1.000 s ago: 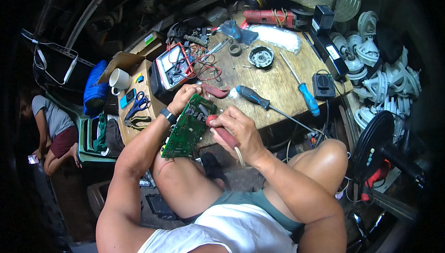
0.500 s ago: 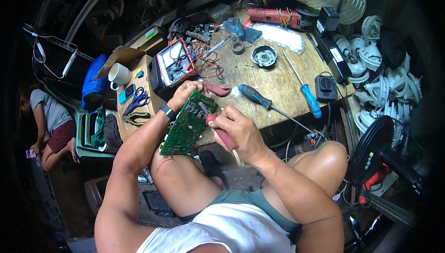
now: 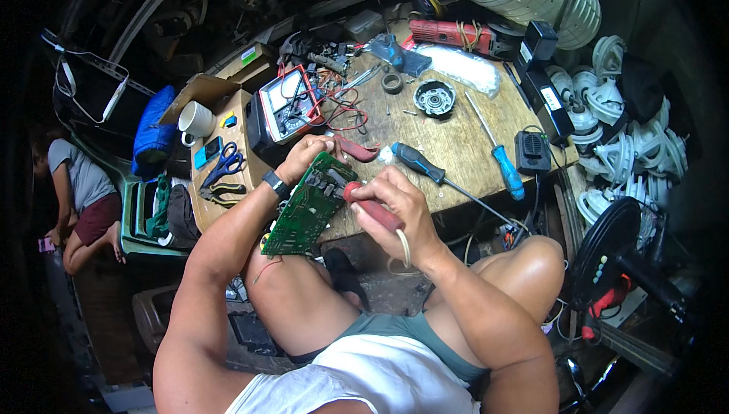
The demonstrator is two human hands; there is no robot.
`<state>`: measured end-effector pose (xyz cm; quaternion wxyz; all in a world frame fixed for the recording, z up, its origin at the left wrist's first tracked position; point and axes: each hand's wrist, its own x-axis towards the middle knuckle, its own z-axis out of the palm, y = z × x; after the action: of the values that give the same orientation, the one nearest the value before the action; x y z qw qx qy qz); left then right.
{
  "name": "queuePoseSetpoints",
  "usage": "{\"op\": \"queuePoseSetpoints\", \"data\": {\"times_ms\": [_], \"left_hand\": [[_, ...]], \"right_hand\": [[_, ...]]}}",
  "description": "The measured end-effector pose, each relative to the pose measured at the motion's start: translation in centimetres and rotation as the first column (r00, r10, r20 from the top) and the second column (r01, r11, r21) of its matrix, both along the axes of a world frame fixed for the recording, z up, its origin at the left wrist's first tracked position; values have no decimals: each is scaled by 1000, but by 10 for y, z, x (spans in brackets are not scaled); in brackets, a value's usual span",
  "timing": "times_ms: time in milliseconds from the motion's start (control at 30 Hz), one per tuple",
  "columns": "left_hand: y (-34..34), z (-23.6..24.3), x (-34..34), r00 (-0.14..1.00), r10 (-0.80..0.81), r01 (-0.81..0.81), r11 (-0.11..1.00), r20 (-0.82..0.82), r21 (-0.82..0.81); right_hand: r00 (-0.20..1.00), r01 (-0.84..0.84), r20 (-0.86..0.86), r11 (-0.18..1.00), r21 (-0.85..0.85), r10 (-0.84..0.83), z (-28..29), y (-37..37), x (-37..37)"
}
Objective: The person tests a circuit board using a multimeter and then solders components on the board using a soldering iron while holding it with their left hand.
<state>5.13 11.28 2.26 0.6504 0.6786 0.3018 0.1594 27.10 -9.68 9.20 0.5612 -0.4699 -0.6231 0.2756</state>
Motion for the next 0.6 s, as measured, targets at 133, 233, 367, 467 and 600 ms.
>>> {"op": "queuePoseSetpoints", "data": {"times_ms": [133,233,367,467,600], "left_hand": [[-5,5,3,999,43,-43,999,-18,-22],[-8,10,6,997,57,-60,997,-44,-51],[-3,-1,-1,998,55,-55,997,0,-55],[-4,1,1,999,53,-53,996,-8,-76],[-4,3,-1,998,52,-54,997,-30,-50]], "right_hand": [[994,32,-98,997,-64,-38,-6,-3,0],[989,63,-132,996,-62,-71,-9,-3,1],[980,76,-176,991,-114,-95,-9,-2,2],[973,102,-194,986,-130,-126,-15,1,3],[966,96,-222,983,-155,-129,-16,2,4]]}}
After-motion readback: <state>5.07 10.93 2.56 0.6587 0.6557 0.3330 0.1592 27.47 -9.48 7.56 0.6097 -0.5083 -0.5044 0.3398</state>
